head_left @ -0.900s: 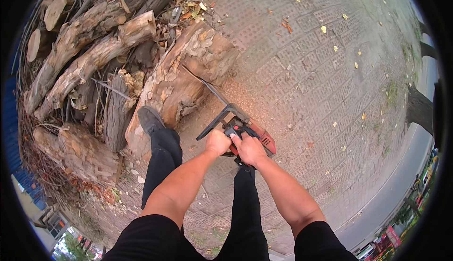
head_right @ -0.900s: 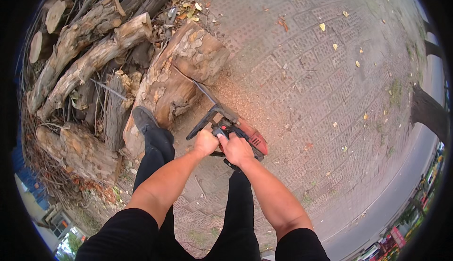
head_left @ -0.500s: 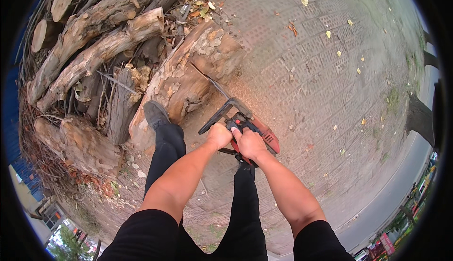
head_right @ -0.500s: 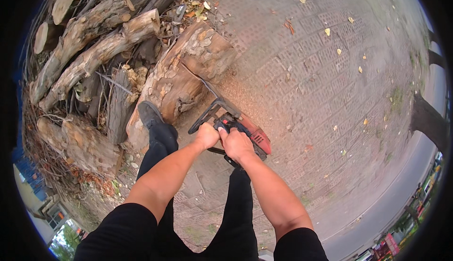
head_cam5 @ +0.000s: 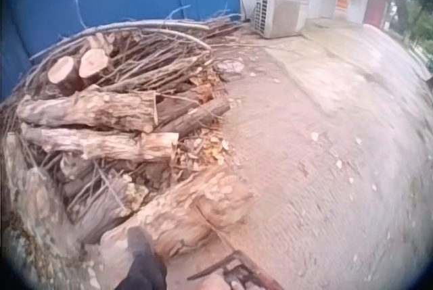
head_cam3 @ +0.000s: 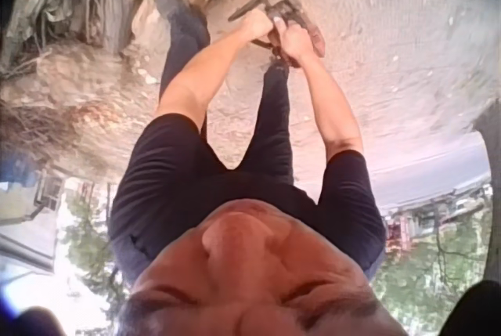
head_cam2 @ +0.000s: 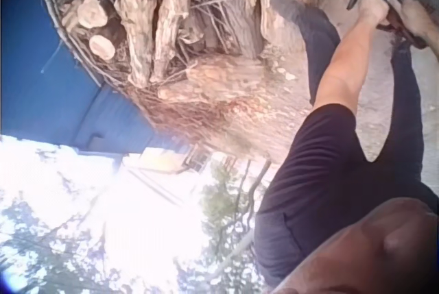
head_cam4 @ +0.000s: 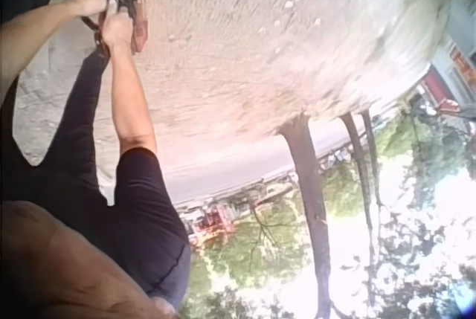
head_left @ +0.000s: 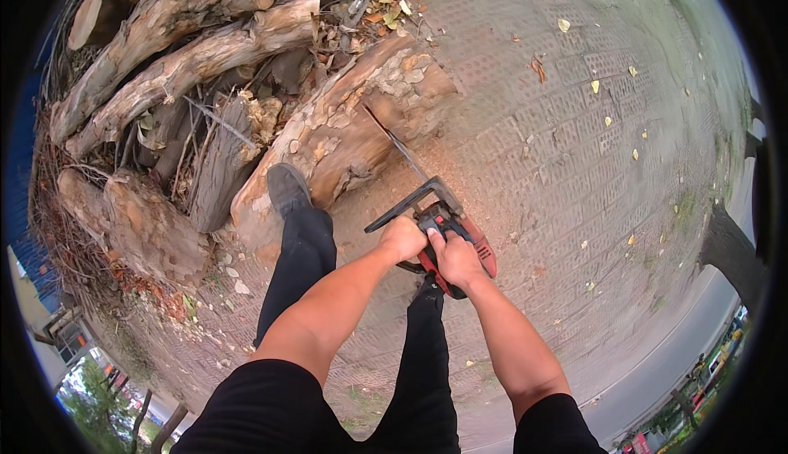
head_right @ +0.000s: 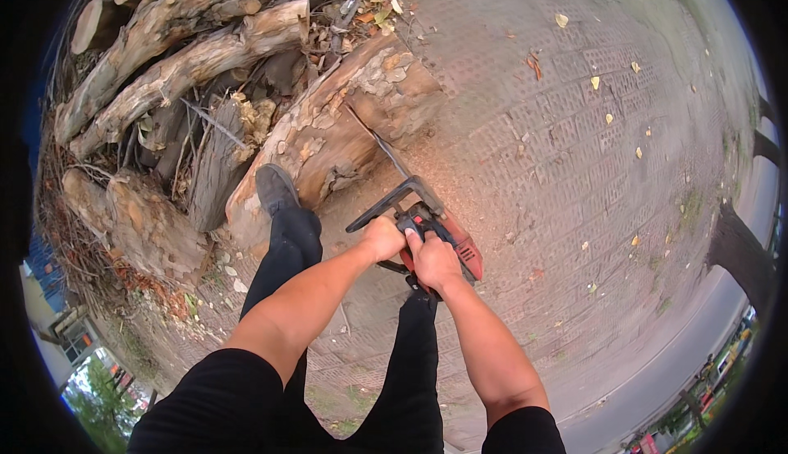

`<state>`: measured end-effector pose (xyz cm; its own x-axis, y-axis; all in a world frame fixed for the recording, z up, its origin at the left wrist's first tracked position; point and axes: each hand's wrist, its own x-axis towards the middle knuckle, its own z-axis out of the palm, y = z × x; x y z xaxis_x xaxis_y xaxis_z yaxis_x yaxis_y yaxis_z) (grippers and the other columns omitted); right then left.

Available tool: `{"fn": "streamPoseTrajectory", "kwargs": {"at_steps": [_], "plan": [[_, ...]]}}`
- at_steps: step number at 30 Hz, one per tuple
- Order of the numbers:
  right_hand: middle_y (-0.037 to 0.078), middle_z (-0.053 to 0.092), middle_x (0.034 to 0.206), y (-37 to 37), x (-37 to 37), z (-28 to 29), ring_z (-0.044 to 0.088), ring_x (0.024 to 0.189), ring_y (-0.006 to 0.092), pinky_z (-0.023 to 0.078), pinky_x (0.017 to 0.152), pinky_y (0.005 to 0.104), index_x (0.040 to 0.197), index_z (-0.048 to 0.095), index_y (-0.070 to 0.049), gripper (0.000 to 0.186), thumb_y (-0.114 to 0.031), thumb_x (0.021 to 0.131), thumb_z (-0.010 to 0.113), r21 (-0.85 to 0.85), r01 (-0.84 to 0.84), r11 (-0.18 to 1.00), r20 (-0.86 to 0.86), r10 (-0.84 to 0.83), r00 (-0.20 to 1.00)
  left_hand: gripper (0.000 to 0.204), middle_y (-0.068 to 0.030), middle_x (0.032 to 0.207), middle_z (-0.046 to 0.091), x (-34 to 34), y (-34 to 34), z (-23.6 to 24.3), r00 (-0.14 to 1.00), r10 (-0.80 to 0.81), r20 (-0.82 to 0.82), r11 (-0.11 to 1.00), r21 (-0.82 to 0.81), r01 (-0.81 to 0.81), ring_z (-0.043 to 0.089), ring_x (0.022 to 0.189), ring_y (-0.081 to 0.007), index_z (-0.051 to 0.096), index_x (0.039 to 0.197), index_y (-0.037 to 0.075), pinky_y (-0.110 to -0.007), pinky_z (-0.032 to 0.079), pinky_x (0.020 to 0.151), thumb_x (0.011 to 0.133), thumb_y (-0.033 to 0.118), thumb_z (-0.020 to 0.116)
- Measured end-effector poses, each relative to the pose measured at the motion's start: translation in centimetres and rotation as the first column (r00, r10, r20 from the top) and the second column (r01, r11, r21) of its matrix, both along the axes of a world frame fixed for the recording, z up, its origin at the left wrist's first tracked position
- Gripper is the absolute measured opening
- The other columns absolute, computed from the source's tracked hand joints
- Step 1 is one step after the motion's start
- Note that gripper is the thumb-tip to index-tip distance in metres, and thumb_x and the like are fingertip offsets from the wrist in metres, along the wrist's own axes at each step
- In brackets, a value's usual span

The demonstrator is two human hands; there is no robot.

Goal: The person operates a chainsaw to cut through a large wooden log resting on a pile of other logs.

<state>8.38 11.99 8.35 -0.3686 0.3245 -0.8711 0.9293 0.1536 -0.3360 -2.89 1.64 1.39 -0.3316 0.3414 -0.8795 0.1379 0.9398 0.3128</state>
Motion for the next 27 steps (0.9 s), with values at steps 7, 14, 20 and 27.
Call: {"fn": "streamPoseTrajectory", "kwargs": {"at_steps": [7, 14, 20, 27], "plan": [[0.039, 0.068, 0.113, -0.4, 1.2, -0.1, 0.064, 0.116, 0.0529, 0.049, 0.102, 0.0560, 0.125, 0.063, 0.007, 0.071, -0.058, 0.108, 0.040, 0.019, -0.049, 0.999, -0.016, 0.050, 0.999, 0.039, -0.0277, 0.115, 0.072, 1.1, -0.8, 0.2, 0.996, 0.061, 0.069, 0.998, -0.015, -0.061, 0.070, 0.113, -0.0413, 0.078, 0.107, 0.001, -0.045, 0.055, 0.097, 0.087, 0.033, 0.067], [0.038, 0.068, 0.115, -1.2, -1.4, 0.8, 0.064, 0.117, 0.0524, 0.048, 0.105, 0.0548, 0.127, 0.063, 0.007, 0.072, -0.059, 0.107, 0.041, 0.017, -0.050, 0.999, 0.064, 0.049, 0.997, 0.038, -0.0311, 0.106, 0.072, -0.7, -1.7, -0.8, 0.999, 0.033, 0.001, 0.999, 0.042, -0.033, 0.071, 0.104, -0.0440, 0.078, 0.099, -0.001, -0.046, 0.057, 0.091, 0.083, 0.033, 0.071], [0.040, 0.067, 0.115, -1.0, -1.4, 1.2, 0.061, 0.118, 0.0537, 0.047, 0.103, 0.0551, 0.122, 0.064, 0.007, 0.069, -0.057, 0.108, 0.041, -0.021, 0.007, 1.000, 0.024, -0.007, 1.000, 0.038, -0.0263, 0.113, 0.073, -1.0, -1.3, 0.8, 1.000, -0.022, 0.021, 1.000, -0.005, 0.022, 0.071, 0.110, -0.0407, 0.079, 0.104, 0.003, -0.046, 0.056, 0.095, 0.086, 0.035, 0.069], [0.041, 0.067, 0.112, -0.8, -0.4, 1.3, 0.063, 0.114, 0.0541, 0.049, 0.101, 0.0562, 0.122, 0.063, 0.008, 0.071, -0.057, 0.107, 0.042, 0.017, -0.009, 1.000, 0.021, 0.008, 1.000, 0.036, -0.0298, 0.105, 0.072, -0.1, -1.1, 0.8, 0.997, 0.060, 0.046, 0.996, 0.058, -0.063, 0.071, 0.105, -0.0432, 0.079, 0.100, 0.003, -0.046, 0.056, 0.092, 0.084, 0.034, 0.070]]}}
